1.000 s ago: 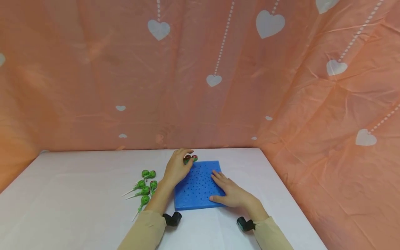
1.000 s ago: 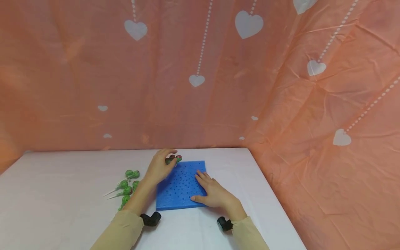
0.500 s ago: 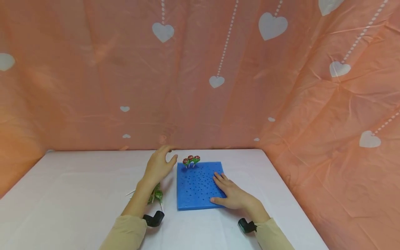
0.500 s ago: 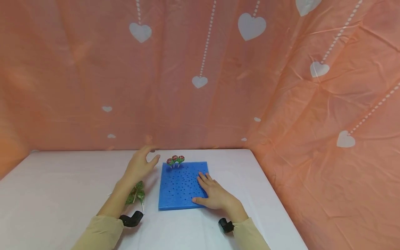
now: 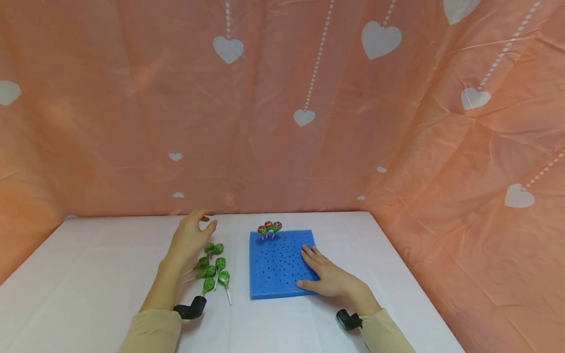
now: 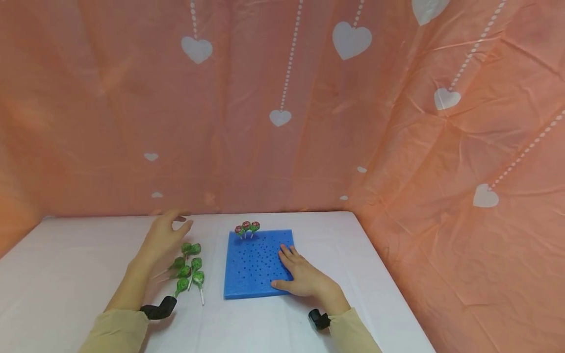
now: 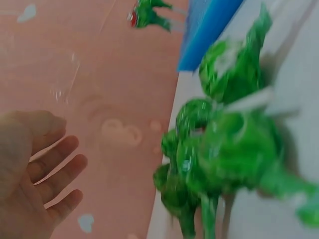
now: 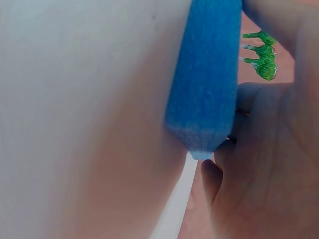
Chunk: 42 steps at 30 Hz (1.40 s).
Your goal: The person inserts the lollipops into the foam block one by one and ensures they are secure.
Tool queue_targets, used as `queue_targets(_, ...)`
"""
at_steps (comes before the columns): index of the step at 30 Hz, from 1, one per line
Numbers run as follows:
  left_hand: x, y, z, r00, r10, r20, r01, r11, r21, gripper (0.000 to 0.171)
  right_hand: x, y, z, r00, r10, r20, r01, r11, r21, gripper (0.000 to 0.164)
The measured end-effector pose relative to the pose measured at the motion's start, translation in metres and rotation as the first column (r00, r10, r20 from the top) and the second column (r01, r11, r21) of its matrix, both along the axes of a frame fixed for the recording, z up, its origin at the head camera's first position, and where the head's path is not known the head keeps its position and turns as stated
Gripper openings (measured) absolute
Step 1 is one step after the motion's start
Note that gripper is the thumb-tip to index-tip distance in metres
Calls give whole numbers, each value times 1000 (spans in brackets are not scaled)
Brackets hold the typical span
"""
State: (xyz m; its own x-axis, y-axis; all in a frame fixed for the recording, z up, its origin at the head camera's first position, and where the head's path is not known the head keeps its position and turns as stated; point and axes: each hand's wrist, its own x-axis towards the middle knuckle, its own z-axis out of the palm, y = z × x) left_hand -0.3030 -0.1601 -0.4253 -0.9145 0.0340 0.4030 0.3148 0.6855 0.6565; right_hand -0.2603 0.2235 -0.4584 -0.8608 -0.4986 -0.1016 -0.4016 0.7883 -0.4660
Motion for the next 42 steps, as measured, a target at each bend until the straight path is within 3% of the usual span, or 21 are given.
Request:
queue_targets(8,0,-25,-10,995,-68,68,70,997,-30,33,-1,-1,-3,1000,0,-5,0,1000,14,93)
queue_targets(15,2,-27,-12,972,-132,196,147,987,-69,32,1,-1,-2,1000,-5,3,5,1000,2,93)
queue_targets(23,1,-27,-17,945,-166,281,196,977,-82,30,2,-1,-1,1000,-14,1,14,1000,-2,92)
queue_targets(32,2,-25,-21,927,-186,326,222,972,-78,25,1,-1,-1,1000,-4,-5,4,1000,-11,92)
queue_targets(42,1,-21,-23,931,-173,322,212,973,-92,23,1,0,-1,1000,-8,-4,8,1000,-7,92)
